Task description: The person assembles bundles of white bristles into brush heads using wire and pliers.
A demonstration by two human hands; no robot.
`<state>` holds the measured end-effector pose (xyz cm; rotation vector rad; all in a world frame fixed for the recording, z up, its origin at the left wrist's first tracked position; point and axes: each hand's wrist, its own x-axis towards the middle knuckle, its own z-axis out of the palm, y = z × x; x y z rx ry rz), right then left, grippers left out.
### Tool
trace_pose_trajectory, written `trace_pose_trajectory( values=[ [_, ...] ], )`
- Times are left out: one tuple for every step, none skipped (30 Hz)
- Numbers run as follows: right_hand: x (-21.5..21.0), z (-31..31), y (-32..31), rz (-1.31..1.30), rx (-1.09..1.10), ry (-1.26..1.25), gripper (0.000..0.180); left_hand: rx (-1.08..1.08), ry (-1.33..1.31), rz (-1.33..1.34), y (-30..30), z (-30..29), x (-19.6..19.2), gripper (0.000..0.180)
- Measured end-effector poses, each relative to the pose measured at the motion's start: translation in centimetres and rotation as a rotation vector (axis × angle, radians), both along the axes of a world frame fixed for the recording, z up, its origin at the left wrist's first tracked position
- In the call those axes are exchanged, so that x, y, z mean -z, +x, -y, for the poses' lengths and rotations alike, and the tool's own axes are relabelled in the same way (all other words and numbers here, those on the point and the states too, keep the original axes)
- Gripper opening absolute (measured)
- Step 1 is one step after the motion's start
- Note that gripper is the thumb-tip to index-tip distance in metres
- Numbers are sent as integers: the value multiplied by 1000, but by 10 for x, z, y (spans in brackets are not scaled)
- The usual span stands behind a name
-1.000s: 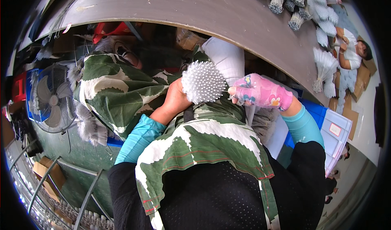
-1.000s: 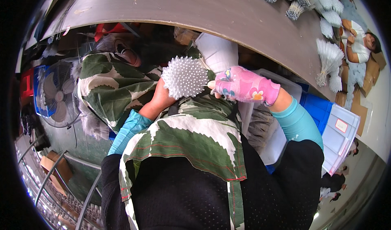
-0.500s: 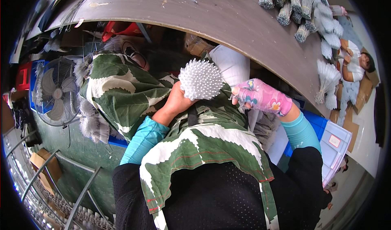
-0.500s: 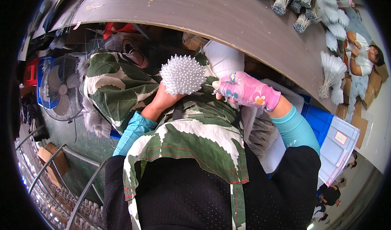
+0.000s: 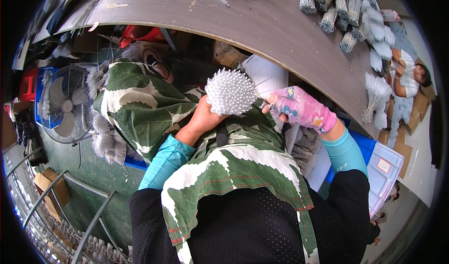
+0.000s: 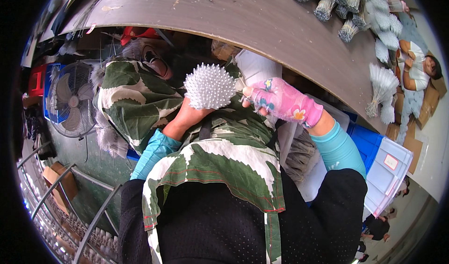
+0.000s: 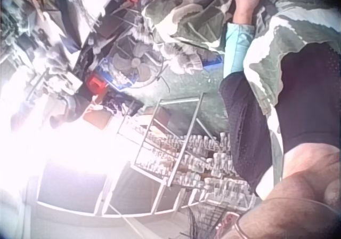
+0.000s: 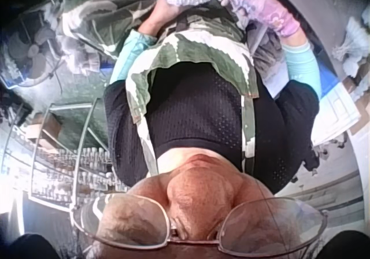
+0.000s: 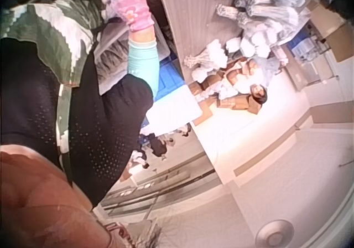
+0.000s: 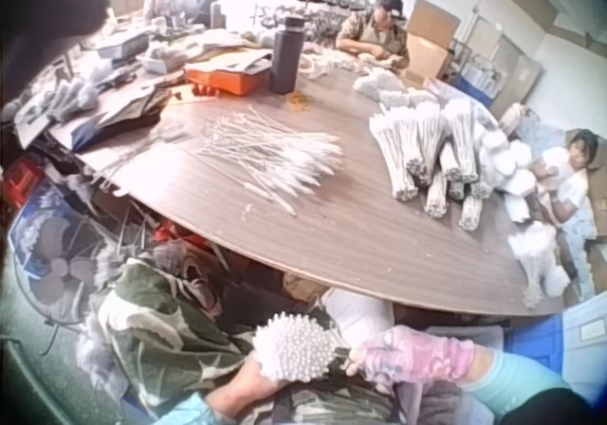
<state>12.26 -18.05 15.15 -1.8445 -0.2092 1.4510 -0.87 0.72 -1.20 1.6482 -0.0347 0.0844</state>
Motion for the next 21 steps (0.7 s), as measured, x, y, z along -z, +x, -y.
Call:
trace_pose_trajectory(
  values=[
    [-3,-2,1,8,-36,-13,39,2,-1,-1,0,0,2,33],
    [-6,-4,2,17,-72,-26,38,24,13,10,-1,0,3,33],
    [-8,-6,3,17,-69,-27,38,45,27,21,-1,-1,4,33],
    [-11,-8,3,19,-72,-38,36,48,25,21,-1,0,4,33],
    [-12,-8,3,22,-75,-50,34,31,-1,-2,-1,1,2,34],
    [-12,-7,4,22,-72,-53,34,15,-28,-25,-1,2,1,34],
    [-11,-5,4,23,-79,-76,33,17,-31,-24,0,3,4,34],
    [-10,-3,4,23,-87,-97,32,17,-19,-10,0,2,7,35],
    [-9,-2,4,24,-86,-99,32,16,-8,4,0,2,9,35],
    [-8,0,3,10,-76,-112,31,16,-9,4,-1,2,10,35],
    [-7,1,2,-5,-64,-124,31,21,-9,-6,-1,3,10,36],
    [-5,3,1,-5,-62,-125,31,26,-9,-17,-2,3,10,36],
    [-3,4,1,-12,-62,-124,31,28,-10,-17,-2,2,9,36],
    [-2,5,1,-19,-63,-121,30,33,40,10,-2,1,8,36],
    [-2,5,1,-19,-63,-121,30,38,89,37,-2,1,6,36],
    [-2,4,0,-3,-70,-122,30,38,89,37,-2,1,6,36],
    [-2,4,-1,14,-77,-122,30,37,90,42,-3,1,7,36],
    [-2,3,-1,14,-77,-123,30,36,91,48,-3,1,6,37],
    [-2,3,-1,5,-73,-125,30,36,91,49,-3,1,5,37],
    [-2,3,0,-6,-68,-128,30,30,56,20,-3,1,4,37],
    [-2,3,0,-8,-67,-130,30,25,21,-9,-3,1,4,38]
  ],
)
